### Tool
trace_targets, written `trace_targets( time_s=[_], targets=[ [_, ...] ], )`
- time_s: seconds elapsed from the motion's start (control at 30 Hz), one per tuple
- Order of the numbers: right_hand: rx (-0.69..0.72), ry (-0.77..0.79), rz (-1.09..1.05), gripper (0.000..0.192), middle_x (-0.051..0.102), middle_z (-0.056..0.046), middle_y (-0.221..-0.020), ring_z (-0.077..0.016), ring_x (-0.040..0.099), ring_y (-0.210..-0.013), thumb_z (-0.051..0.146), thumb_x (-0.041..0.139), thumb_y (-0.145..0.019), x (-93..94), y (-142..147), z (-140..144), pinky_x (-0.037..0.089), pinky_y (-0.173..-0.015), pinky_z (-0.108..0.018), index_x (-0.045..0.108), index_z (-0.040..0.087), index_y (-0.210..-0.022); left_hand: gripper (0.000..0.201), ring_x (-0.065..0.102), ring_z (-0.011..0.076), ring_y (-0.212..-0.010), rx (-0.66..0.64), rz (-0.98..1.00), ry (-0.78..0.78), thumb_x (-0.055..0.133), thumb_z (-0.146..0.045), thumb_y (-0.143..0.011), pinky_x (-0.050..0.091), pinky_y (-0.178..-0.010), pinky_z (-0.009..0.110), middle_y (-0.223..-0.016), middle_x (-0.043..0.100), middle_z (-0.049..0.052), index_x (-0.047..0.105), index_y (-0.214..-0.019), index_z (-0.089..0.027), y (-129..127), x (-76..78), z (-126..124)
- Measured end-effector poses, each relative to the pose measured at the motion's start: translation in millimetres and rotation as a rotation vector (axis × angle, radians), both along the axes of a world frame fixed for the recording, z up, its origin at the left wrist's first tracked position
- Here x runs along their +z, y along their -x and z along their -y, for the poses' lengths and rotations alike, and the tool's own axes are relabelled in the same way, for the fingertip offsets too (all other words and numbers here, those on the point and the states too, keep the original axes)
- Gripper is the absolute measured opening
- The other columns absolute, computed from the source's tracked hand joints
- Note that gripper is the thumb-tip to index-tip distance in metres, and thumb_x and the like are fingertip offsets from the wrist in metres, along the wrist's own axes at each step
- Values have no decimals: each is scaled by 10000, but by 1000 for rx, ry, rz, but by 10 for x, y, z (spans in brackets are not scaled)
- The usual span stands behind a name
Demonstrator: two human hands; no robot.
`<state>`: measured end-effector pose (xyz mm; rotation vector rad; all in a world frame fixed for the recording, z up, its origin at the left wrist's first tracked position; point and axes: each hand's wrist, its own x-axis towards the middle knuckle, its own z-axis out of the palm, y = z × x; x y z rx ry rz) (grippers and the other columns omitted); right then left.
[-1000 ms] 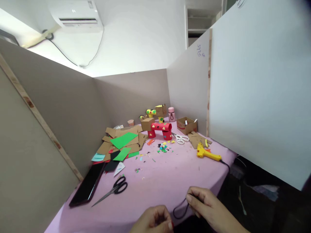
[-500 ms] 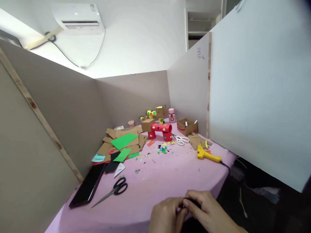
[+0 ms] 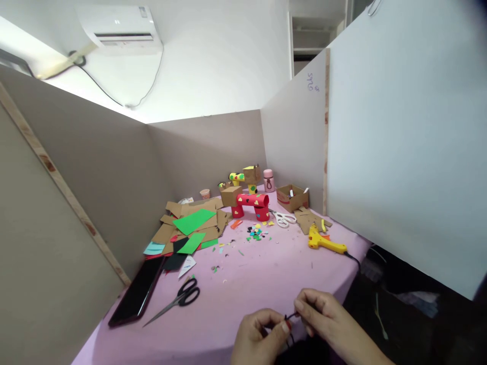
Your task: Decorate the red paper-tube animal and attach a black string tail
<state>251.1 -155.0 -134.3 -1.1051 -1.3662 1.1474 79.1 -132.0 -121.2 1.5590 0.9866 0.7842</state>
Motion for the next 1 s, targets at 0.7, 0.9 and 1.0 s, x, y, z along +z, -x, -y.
trace_targets(
  time_s=[0.7,0.9,1.0],
  targets=[
    [481,163,-303,472,330,99,-489,-46,186,-393,598,680,-713,-132,116,97,136,-392,-199,490,170,-661,381,430,90,-522,92,346,293,816,-498,-502,360,-589,216,-540,596,-12,685,-564,-145,-20,-18,-34],
    [407,108,-199,500,346,90,-519,-65,237,-423,662,618,-723,-114,100,102,162,-410,-205,482,180,-715,389,477,106,-538,90,279,190,780,-520,-553,376,-581,218,-552,623,1,691,-609,-145,17,-11,-23],
    [227,40,-92,492,405,84,-512,-97,333,-452,677,460,-821,-76,100,124,238,-458,-213,488,187,-857,363,545,141,-620,164,208,8,731,-523,-625,407,-638,230,-612,668,16,704,-646,-161,24,-18,-6]
  ],
)
